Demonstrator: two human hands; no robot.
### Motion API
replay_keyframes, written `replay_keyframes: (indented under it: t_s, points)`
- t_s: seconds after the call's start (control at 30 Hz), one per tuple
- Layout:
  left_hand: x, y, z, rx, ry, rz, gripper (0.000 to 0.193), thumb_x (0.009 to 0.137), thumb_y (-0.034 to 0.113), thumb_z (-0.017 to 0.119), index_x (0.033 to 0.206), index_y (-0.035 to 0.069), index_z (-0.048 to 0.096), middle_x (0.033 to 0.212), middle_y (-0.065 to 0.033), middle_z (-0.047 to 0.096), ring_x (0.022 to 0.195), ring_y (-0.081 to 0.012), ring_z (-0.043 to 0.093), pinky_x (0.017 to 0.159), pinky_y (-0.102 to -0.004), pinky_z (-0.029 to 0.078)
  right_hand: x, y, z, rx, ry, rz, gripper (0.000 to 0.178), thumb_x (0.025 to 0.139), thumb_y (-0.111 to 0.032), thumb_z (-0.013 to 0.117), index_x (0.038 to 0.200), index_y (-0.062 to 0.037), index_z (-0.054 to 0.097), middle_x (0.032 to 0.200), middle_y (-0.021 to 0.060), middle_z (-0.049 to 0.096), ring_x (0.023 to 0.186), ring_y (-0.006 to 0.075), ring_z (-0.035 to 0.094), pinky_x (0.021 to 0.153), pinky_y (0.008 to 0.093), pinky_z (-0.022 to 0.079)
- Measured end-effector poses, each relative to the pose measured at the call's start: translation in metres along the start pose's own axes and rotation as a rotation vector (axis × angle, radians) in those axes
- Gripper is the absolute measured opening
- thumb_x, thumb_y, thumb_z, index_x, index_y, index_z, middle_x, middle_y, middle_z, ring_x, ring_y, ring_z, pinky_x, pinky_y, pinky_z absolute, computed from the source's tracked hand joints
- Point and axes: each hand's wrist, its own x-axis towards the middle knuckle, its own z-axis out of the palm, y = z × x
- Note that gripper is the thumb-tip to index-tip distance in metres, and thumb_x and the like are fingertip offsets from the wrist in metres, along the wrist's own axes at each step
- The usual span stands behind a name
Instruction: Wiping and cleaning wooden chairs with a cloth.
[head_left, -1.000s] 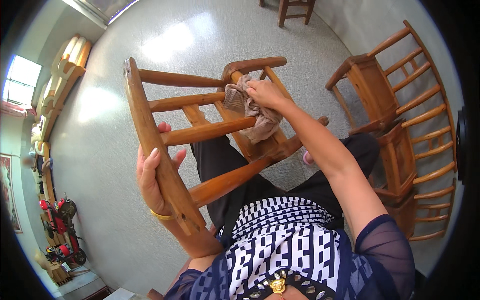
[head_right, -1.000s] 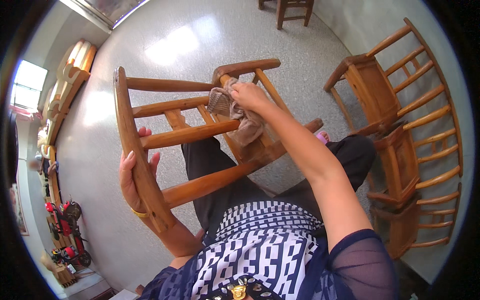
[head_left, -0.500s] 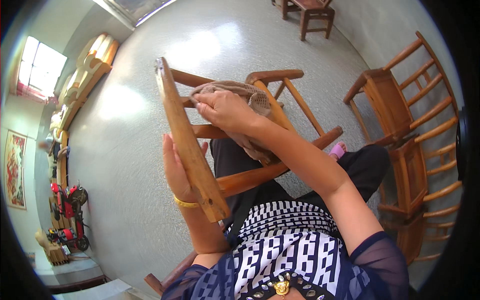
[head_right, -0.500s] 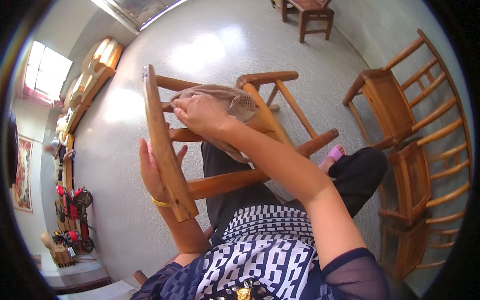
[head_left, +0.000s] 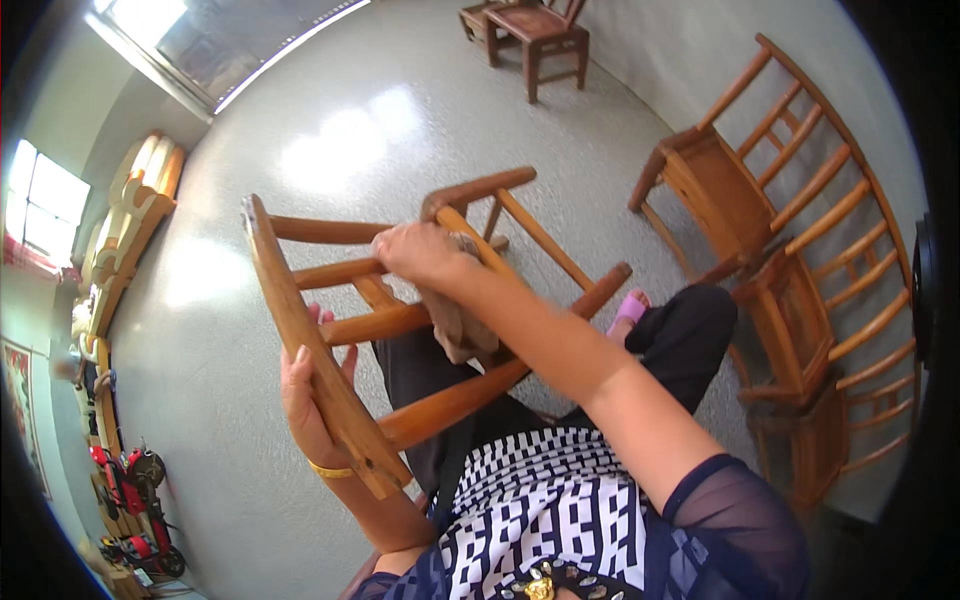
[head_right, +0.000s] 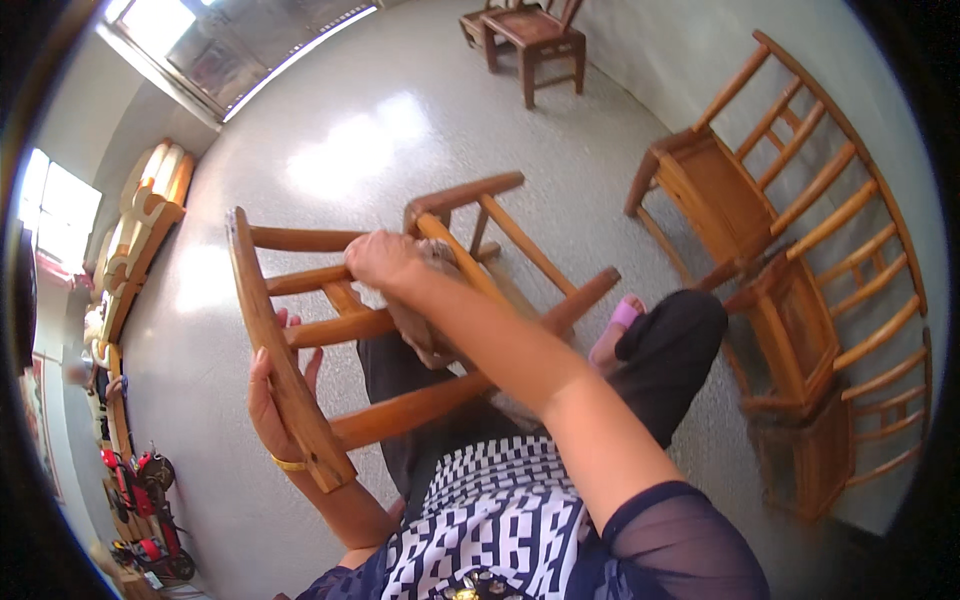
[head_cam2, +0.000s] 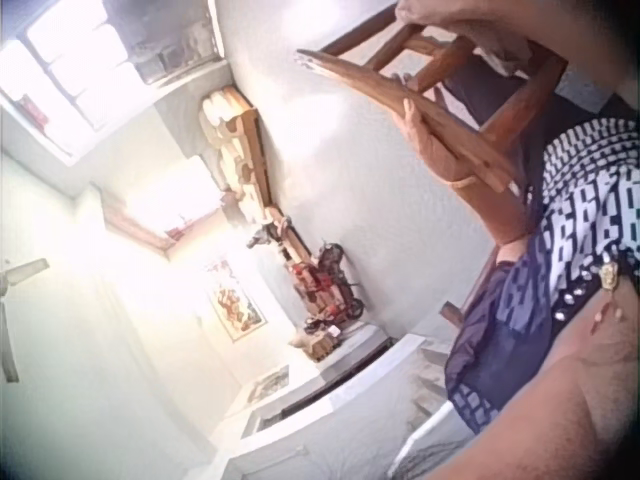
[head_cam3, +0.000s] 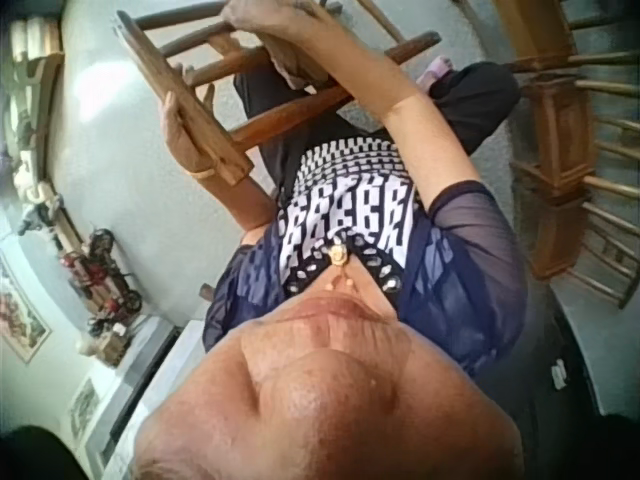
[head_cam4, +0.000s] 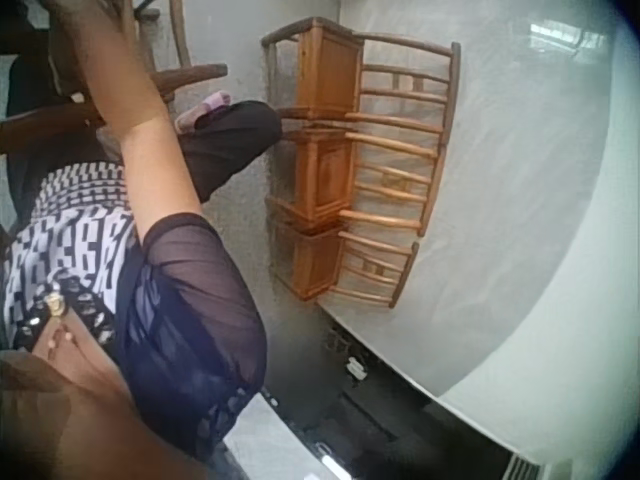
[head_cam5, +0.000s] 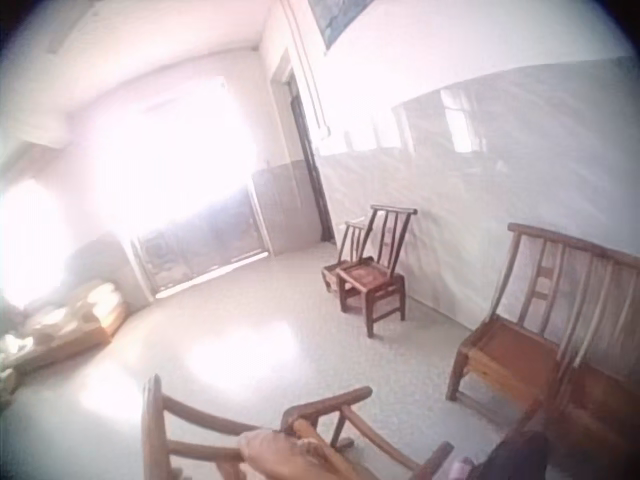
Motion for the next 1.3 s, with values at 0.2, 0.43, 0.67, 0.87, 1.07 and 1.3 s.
replay_keyframes:
  t_s: [0.2, 0.43, 0.67, 0.87, 1.07, 1.3]
  points:
    - [0.008, -0.001, 0.005, -0.046, -0.061, 0.008, 0.049, 0.089, 0.017, 0.039, 0.132, -0.001, 0.025, 0.132, -0.0170, 0.036, 0.125, -0.0257, 0.034, 0.098, -0.0437, 0.037, 0.008, 0.073, -0.001, -0.263, -0.082, -0.079, 0.040, 0.085, -0.033, 0.036, 0.099, -0.0013, 0.056, 0.107, 0.0166, 0.058, 0.093, 0.0336, 0.057, 0.082, 0.0439, 0.044]
    - [0.004, -0.001, 0.000, -0.032, -0.032, -0.021, 0.048, 0.089, 0.018, 0.040, 0.130, -0.004, 0.026, 0.127, -0.0198, 0.039, 0.122, -0.0262, 0.037, 0.096, -0.0454, 0.039, -0.030, 0.083, -0.003, -0.162, -0.063, 0.167, 0.033, 0.085, -0.030, 0.038, 0.099, -0.0077, 0.057, 0.102, 0.0182, 0.058, 0.093, 0.0340, 0.057, 0.080, 0.0448, 0.045]
    - [0.003, -0.007, -0.005, -0.006, -0.023, -0.003, 0.048, 0.089, 0.021, 0.041, 0.129, -0.003, 0.028, 0.126, -0.0206, 0.040, 0.121, -0.0272, 0.039, 0.096, -0.0470, 0.039, -0.100, 0.123, -0.003, -0.067, 0.152, 0.212, 0.024, 0.083, -0.025, 0.042, 0.088, -0.0047, 0.055, 0.085, 0.0224, 0.059, 0.083, 0.0385, 0.057, 0.071, 0.0475, 0.046]
    - [0.002, -0.007, 0.000, -0.019, 0.007, 0.080, 0.044, 0.089, 0.023, 0.041, 0.124, -0.003, 0.036, 0.121, -0.0219, 0.045, 0.115, -0.0275, 0.045, 0.087, -0.0474, 0.046, -0.129, 0.113, 0.003, -0.040, 0.159, 0.216, 0.024, 0.082, -0.025, 0.043, 0.084, -0.0040, 0.053, 0.081, 0.0224, 0.059, 0.077, 0.0404, 0.057, 0.070, 0.0497, 0.044]
    - [0.002, -0.009, -0.002, -0.069, -0.016, 0.095, 0.040, 0.089, 0.023, 0.044, 0.119, -0.003, 0.042, 0.118, -0.0216, 0.048, 0.110, -0.0261, 0.050, 0.084, -0.0435, 0.049, -0.150, 0.073, -0.002, 0.051, 0.172, 0.212, 0.025, 0.083, -0.027, 0.043, 0.084, -0.0044, 0.054, 0.082, 0.0204, 0.060, 0.078, 0.0391, 0.057, 0.070, 0.0479, 0.045]
    - [0.003, -0.003, 0.000, -0.037, 0.042, 0.089, 0.037, 0.088, 0.021, 0.044, 0.118, 0.000, 0.045, 0.117, -0.0153, 0.050, 0.107, -0.0186, 0.051, 0.082, -0.0382, 0.051, -0.130, -0.005, -0.019, 0.281, 0.140, -0.038, 0.025, 0.085, -0.027, 0.042, 0.086, -0.0046, 0.054, 0.081, 0.0196, 0.059, 0.081, 0.0364, 0.057, 0.070, 0.0444, 0.042]
